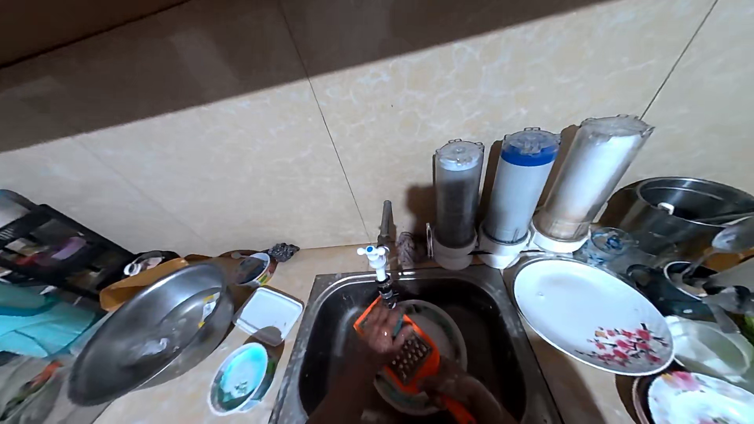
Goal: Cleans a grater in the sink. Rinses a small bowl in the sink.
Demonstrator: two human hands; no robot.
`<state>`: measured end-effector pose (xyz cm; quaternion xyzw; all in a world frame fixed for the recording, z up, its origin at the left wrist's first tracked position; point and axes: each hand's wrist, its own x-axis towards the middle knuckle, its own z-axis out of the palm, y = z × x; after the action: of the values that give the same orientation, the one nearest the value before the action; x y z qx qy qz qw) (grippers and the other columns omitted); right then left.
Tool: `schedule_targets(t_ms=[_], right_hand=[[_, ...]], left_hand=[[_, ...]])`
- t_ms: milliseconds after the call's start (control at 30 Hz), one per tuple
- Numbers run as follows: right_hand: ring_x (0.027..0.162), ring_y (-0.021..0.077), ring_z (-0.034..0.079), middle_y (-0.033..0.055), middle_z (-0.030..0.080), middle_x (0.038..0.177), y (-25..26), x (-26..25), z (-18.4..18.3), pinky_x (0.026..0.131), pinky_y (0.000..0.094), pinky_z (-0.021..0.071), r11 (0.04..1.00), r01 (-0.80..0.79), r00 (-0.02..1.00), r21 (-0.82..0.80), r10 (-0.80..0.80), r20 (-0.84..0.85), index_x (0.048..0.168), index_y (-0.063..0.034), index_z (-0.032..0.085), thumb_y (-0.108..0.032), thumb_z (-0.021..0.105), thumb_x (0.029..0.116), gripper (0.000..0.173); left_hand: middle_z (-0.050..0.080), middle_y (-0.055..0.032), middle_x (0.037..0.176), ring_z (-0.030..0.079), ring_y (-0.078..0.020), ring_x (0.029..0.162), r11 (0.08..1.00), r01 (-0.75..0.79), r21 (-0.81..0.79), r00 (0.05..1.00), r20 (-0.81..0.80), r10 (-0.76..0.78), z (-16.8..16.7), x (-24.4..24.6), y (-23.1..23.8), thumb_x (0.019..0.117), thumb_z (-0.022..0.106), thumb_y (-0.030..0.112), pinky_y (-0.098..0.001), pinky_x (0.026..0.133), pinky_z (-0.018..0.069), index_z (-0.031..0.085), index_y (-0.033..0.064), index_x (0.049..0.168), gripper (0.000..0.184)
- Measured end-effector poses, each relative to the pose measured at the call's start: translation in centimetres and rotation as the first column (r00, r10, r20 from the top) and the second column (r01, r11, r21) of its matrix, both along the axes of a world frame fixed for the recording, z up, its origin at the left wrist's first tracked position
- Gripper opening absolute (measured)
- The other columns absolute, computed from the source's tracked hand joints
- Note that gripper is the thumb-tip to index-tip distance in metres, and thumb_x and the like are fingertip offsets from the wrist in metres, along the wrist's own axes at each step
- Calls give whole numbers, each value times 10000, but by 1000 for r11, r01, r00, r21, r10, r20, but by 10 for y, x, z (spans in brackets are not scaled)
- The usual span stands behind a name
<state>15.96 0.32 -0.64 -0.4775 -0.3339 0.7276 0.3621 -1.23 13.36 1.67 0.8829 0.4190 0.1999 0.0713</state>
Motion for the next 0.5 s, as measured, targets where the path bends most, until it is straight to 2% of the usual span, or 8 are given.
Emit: schedule_targets(t_ms=[67, 133, 233, 300, 367, 400, 433, 500], right_hand=[[496, 61, 525, -27, 564, 620, -4, -1, 4, 494, 215, 467, 1000, -10, 999, -14, 11, 47, 1017, -83, 570, -72, 672, 932, 134], [504, 69, 527, -23, 559, 628, -1, -2, 4, 501, 223, 471, 1000, -10, 997, -27, 12, 73, 1027, -83, 562, -93, 678, 941, 144], [517, 71, 537, -24, 566, 631, 4, 0, 1, 516, 231, 482, 998, 52, 996, -21, -50, 75, 1014, -82, 575, -126, 688, 942, 142], [515, 65, 534, -26, 571, 626, 3, 0, -1, 514, 224, 478, 998, 61, 997, -10, -60, 43, 999, -83, 585, -112, 679, 945, 112], [504, 56, 526, -31, 562, 618, 1, 1, -2, 499, 212, 468, 999, 33, 999, -1, -33, -1, 999, -90, 574, -90, 655, 951, 94], [500, 55, 524, -31, 560, 614, 0, 0, -2, 498, 210, 465, 1000, 18, 1000, 1, -18, -16, 998, -91, 573, -85, 650, 955, 89], [497, 55, 524, -31, 560, 610, 0, -1, 0, 497, 208, 464, 1000, 8, 1000, 3, -8, -19, 997, -91, 574, -78, 649, 955, 87], [499, 50, 521, -37, 554, 614, 1, -1, 2, 500, 202, 462, 1000, -4, 1000, 10, 5, -14, 1006, -95, 560, -70, 641, 955, 99]], left_hand=[[602, -313, 1341, 550, -482, 1296, 984, -162, -68, 987, 10, 163, 7, -1, 3, 994, 589, 321, -579, 1123, 413, 660, -38, 1293, 473], [588, -327, 1340, 556, -473, 1289, 939, -316, -134, 938, 107, 331, 20, 6, 4, 1014, 574, 228, -554, 1132, 417, 619, -81, 1312, 431], [687, -261, 1183, 689, -340, 1100, 926, -181, -331, 917, 285, 280, 33, 24, -21, 1046, 569, 234, -472, 1030, 522, 575, -91, 1339, 437], [716, -202, 1031, 707, -253, 919, 913, -70, -402, 877, 411, 248, 25, 23, -22, 1039, 579, 204, -428, 901, 570, 659, -75, 1207, 336], [713, -189, 975, 698, -252, 877, 894, -149, -423, 846, 413, 337, 24, 14, -6, 1033, 563, 152, -441, 858, 572, 677, -65, 1160, 276], [710, -207, 1010, 695, -290, 922, 880, -246, -406, 827, 386, 409, 26, 9, 1, 1041, 547, 141, -473, 881, 557, 669, -58, 1188, 276], [702, -234, 1121, 690, -336, 1041, 881, -313, -355, 827, 353, 437, 30, 6, 5, 1045, 547, 125, -491, 963, 537, 659, -62, 1228, 285], [622, -284, 1338, 596, -425, 1270, 945, -286, -160, 909, 267, 320, 22, 3, 7, 1006, 592, 122, -521, 1119, 448, 698, -70, 1200, 292]])
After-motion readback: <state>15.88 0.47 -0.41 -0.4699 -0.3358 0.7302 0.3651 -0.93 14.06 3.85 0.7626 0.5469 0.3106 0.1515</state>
